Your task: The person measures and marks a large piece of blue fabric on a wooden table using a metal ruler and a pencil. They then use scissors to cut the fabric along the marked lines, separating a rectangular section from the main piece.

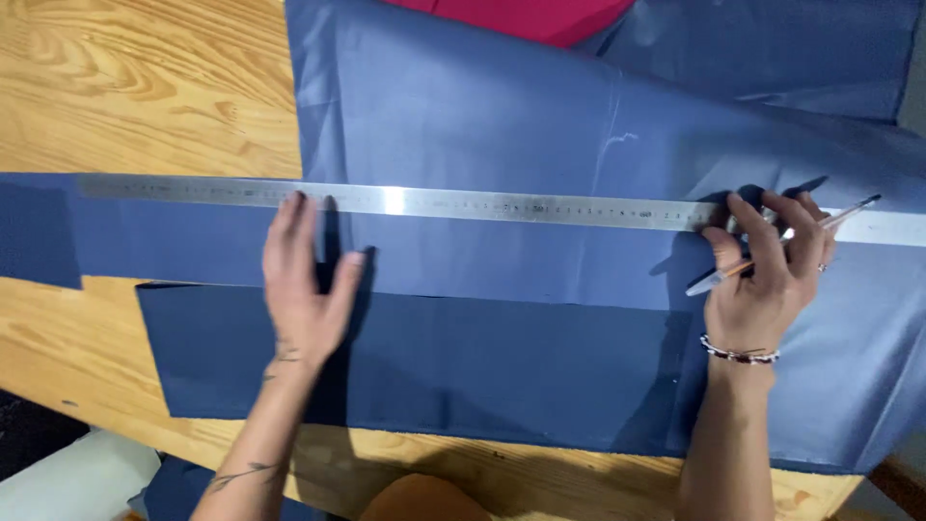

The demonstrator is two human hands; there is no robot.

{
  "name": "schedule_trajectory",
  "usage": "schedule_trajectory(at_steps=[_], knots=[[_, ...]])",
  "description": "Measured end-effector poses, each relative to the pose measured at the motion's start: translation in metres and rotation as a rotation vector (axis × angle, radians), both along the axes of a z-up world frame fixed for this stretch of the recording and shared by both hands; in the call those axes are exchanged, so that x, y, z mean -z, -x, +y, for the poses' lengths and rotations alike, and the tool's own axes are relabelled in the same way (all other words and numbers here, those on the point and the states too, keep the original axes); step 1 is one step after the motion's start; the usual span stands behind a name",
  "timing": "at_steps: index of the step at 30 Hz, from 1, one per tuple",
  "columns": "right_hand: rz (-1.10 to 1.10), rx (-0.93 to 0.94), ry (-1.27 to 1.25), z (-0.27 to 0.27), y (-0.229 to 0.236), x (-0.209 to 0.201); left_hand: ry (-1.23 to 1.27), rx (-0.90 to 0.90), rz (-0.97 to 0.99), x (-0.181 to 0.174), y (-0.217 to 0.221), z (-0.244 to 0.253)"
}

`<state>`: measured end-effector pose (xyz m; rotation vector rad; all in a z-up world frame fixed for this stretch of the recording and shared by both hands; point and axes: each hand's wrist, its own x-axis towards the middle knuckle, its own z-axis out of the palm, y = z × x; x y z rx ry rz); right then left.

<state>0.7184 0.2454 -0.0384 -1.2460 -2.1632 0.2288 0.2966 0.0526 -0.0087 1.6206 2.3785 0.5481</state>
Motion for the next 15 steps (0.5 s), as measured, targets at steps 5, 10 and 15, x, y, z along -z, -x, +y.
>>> schedule_trajectory(at_steps=[5, 10, 15], knots=[[0.018, -0.070, 0.146, 0.004, -0.016, 0.014, -0.224, -0.124, 0.240, -0.032, 0.111, -0.048], [-0.070, -0.165, 0.243, -0.001, -0.009, -0.003, 0.181, -0.572, 0.260, 0.039, 0.287, -0.151], [0.023, -0.201, 0.388, 0.004, -0.023, 0.062, 0.101, -0.413, 0.365, 0.031, 0.319, -0.154]])
